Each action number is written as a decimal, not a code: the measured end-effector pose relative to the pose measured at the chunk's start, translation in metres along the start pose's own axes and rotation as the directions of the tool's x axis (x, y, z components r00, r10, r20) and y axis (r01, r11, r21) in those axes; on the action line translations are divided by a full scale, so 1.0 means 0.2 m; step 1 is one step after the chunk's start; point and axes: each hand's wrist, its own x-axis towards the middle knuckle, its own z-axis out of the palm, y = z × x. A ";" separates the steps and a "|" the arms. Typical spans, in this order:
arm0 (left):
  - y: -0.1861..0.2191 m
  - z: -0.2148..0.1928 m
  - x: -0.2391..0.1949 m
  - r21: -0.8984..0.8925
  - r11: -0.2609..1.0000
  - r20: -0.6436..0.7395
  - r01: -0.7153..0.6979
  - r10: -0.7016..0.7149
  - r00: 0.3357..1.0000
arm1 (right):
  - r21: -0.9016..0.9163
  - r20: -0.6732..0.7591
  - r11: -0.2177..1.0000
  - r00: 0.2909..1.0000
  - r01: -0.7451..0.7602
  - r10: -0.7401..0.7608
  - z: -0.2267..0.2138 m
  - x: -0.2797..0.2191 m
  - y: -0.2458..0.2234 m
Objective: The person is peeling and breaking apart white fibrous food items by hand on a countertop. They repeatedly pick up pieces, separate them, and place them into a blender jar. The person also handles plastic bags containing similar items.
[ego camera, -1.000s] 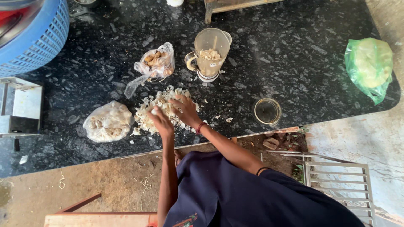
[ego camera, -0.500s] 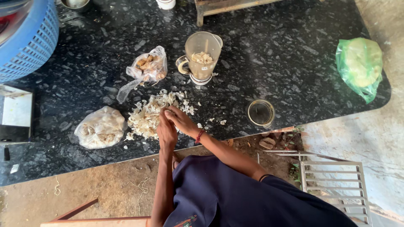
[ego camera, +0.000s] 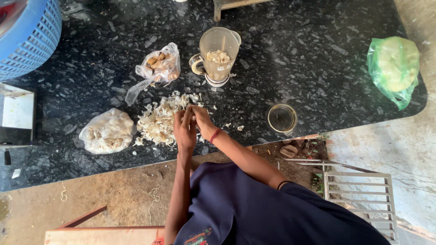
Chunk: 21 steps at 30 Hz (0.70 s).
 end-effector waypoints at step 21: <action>-0.31 0.24 -0.06 -0.023 1.000 -0.425 -0.020 0.008 0.905 | 0.108 0.360 0.971 0.919 -0.212 0.160 0.08 -0.14 0.04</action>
